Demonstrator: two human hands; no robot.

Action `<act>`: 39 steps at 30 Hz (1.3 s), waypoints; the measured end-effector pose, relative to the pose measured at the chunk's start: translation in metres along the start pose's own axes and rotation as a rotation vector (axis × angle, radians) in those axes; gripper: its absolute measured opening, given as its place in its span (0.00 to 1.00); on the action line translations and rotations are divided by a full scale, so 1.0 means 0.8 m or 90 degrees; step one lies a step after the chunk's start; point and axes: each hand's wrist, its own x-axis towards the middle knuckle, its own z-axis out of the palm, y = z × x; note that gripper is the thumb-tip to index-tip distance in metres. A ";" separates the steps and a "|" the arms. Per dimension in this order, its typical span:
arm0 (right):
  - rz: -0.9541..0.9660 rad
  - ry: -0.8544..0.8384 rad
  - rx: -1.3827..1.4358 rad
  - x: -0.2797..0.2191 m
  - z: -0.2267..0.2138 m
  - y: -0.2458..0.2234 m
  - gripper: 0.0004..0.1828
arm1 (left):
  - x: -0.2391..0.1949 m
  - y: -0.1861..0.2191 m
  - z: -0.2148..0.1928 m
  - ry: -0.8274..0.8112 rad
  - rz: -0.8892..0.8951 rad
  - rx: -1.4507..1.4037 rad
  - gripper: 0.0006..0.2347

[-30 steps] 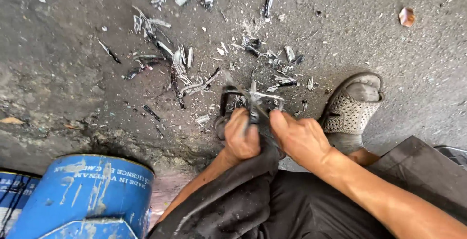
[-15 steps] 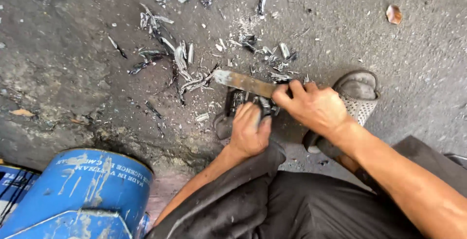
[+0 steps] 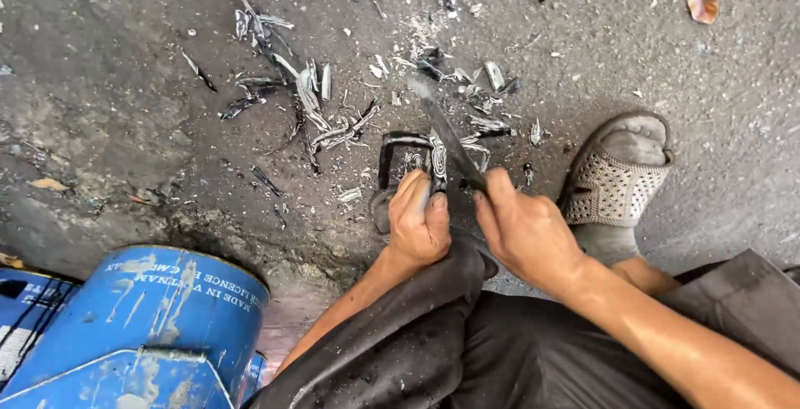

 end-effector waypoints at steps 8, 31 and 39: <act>-0.062 0.006 -0.081 0.001 0.018 0.017 0.10 | 0.004 -0.008 0.003 0.006 0.036 -0.004 0.10; -0.158 -0.116 -0.423 0.020 -0.035 0.036 0.09 | -0.028 -0.014 0.007 0.014 0.060 0.066 0.08; 0.318 -0.110 0.383 -0.004 -0.013 0.007 0.11 | 0.010 0.006 0.000 -0.016 0.033 -0.017 0.09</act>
